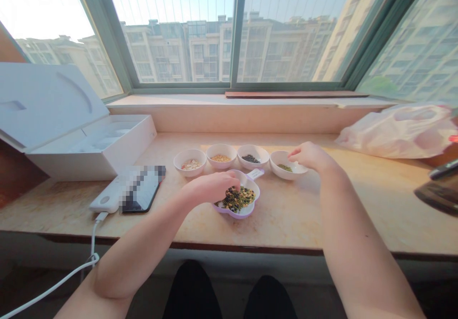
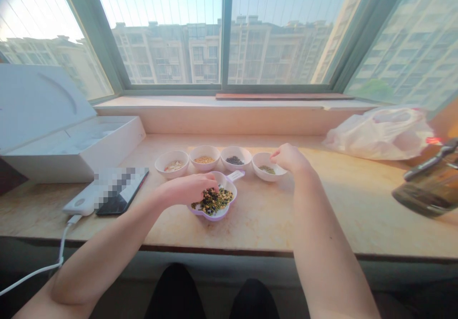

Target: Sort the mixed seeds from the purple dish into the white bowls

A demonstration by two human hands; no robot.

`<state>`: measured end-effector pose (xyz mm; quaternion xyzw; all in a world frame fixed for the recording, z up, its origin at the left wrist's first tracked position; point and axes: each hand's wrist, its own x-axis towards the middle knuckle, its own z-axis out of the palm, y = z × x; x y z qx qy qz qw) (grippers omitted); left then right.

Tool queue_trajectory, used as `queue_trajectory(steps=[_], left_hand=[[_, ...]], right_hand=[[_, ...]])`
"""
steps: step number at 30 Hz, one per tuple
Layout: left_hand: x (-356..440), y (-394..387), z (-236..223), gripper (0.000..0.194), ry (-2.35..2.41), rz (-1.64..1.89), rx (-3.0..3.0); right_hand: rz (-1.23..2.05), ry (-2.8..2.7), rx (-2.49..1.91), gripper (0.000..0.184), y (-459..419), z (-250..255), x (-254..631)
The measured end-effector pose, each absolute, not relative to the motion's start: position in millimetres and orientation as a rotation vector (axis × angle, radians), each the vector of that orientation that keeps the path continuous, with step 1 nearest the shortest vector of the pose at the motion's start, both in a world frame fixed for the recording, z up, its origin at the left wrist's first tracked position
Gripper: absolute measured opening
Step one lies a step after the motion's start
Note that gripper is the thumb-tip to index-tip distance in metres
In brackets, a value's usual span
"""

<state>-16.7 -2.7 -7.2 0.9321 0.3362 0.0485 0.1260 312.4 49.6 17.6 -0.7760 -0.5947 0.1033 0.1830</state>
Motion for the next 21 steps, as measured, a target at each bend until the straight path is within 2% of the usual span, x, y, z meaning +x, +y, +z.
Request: queue_trajectory(steps=[11,17,21], left_hand=[[-15,1,1,0.061,0.808,0.127,2.595],[-15,9,-1,0.037,0.845,0.457,2.181],[-14,20,-6,0.037,0.85,0.797,1.642]], right_hand=[[0.21,-1.691,-2.269,0.022,51,11,310],[0.042,-1.703,-2.034,0.022,47,15,288],[0.111,-1.768,-1.657,0.022,45,12,259]])
